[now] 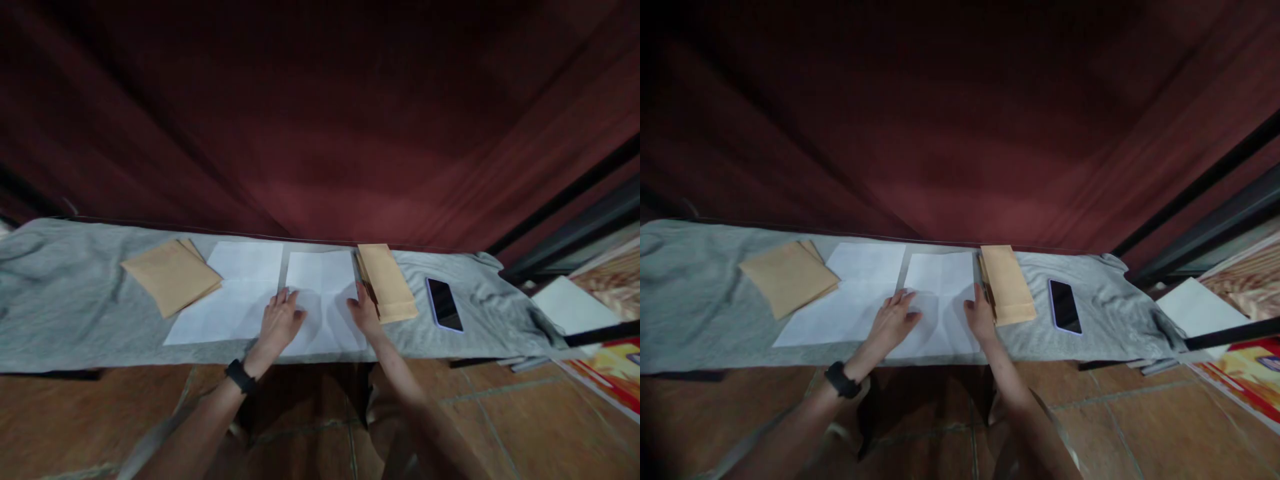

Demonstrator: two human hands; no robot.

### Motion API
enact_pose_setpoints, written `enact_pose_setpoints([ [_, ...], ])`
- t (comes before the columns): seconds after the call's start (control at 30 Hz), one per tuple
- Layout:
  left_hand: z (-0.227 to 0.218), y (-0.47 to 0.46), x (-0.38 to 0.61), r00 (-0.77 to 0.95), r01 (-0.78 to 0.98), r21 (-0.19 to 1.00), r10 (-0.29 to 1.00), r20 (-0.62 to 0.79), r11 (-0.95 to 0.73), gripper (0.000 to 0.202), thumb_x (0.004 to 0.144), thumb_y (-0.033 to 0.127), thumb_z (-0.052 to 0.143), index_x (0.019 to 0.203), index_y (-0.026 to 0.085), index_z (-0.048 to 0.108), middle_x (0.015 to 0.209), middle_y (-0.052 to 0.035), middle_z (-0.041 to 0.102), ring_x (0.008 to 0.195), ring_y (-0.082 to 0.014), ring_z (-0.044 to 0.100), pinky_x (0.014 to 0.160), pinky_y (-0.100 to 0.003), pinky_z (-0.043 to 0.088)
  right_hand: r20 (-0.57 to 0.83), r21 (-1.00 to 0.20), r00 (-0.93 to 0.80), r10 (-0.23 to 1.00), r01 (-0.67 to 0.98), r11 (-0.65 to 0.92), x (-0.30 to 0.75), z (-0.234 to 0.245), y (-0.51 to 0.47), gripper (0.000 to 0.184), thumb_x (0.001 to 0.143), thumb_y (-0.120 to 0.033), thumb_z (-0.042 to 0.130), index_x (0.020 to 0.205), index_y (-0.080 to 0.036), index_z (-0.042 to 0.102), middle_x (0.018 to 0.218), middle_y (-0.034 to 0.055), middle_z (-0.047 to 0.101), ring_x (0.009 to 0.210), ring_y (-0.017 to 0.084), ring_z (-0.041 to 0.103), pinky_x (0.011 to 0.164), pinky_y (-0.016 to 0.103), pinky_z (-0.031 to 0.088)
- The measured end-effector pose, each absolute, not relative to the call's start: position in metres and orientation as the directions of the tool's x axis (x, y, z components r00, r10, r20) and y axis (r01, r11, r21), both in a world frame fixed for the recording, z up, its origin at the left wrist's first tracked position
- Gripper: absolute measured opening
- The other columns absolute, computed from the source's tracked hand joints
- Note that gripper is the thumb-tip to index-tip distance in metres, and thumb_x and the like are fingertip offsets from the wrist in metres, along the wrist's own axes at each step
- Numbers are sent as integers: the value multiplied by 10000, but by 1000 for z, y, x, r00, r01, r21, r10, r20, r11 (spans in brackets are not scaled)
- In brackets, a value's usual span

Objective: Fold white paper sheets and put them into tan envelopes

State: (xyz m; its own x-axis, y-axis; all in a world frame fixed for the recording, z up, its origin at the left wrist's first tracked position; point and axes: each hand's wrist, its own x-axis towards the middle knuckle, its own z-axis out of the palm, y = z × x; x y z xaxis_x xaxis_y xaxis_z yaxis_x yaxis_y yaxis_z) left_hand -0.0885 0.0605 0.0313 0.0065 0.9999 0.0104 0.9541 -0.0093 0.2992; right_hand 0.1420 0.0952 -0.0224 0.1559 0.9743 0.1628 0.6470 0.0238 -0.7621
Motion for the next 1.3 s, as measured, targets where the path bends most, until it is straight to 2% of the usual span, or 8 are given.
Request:
enact_pose_setpoints([
  [0.1, 29, 58, -88, 18, 958, 284, 999, 38, -28, 529, 866, 256, 605, 1377, 140, 536, 1480, -193, 490, 1289, -324, 524, 1044, -464, 449, 302, -563, 68, 951, 818, 120, 141, -20, 88, 634, 851, -177, 484, 1476, -98, 409, 1310, 202, 594, 1130, 301, 621, 953, 422, 509],
  [0.2, 24, 57, -85, 53, 967, 242, 992, 117, -80, 522, 879, 244, 570, 1390, 147, 528, 1529, -185, 432, 1336, -339, 471, 1039, -483, 452, 353, -397, -44, 934, 897, 193, 135, -16, 80, 552, 909, -187, 457, 1455, -109, 453, 1439, 208, 499, 1285, 314, 519, 1046, 465, 449],
  [0.4, -2, 48, -56, 296, 918, 203, 930, 218, -340, 507, 974, 258, 386, 1472, 194, 454, 1577, -106, 393, 1478, -294, 301, 1185, -533, 267, 273, -263, -256, 927, 907, 328, 105, -20, 60, 489, 1022, -267, 358, 1495, -160, 425, 1587, 115, 353, 1461, 259, 324, 1174, 471, 298],
  [0.53, -8, 43, -49, 364, 902, 191, 919, 150, -388, 530, 982, 243, 336, 1504, 190, 404, 1577, -97, 391, 1485, -247, 297, 1224, -534, 164, 229, -227, -284, 931, 915, 334, 99, -24, 53, 490, 1035, -271, 341, 1505, -152, 414, 1579, 109, 360, 1462, 247, 331, 1199, 459, 245],
  [0.77, 1, 44, -72, 246, 950, 176, 966, 85, -257, 612, 976, 415, 412, 1503, 103, 394, 1599, -175, 306, 1501, -272, 250, 1231, -477, 165, 312, -198, -203, 928, 941, 273, 122, -26, 52, 542, 1031, -350, 397, 1512, -99, 388, 1544, 171, 401, 1424, 284, 395, 1162, 462, 312],
  [0.93, 12, 27, -82, 391, 901, 214, 920, -28, -377, 784, 884, 589, 540, 1512, 148, 379, 1615, -190, 266, 1514, -339, 182, 1200, -620, 103, 329, -187, -166, 930, 953, 237, 135, -28, 48, 558, 1024, -368, 419, 1498, -73, 398, 1525, 189, 429, 1400, 294, 422, 1135, 447, 351],
  [1.1, 19, 12, -83, 532, 827, 268, 843, -83, -495, 802, 833, 413, 645, 1538, 210, 323, 1636, -146, 225, 1524, -305, 159, 1196, -640, 43, 295, -192, -170, 940, 953, 232, 138, -23, 48, 550, 1011, -340, 442, 1483, -59, 419, 1519, 175, 445, 1372, 300, 454, 1138, 447, 358],
  [1.3, 24, 28, -104, 585, 748, 430, 808, -68, -505, 539, 890, 308, 586, 1424, 316, 512, 1572, -64, 405, 1472, -244, 328, 1219, -551, 140, 188, -324, -219, 958, 906, 271, 154, -14, 58, 502, 947, -146, 452, 1447, -135, 497, 1499, 124, 485, 1368, 252, 475, 1142, 440, 384],
])
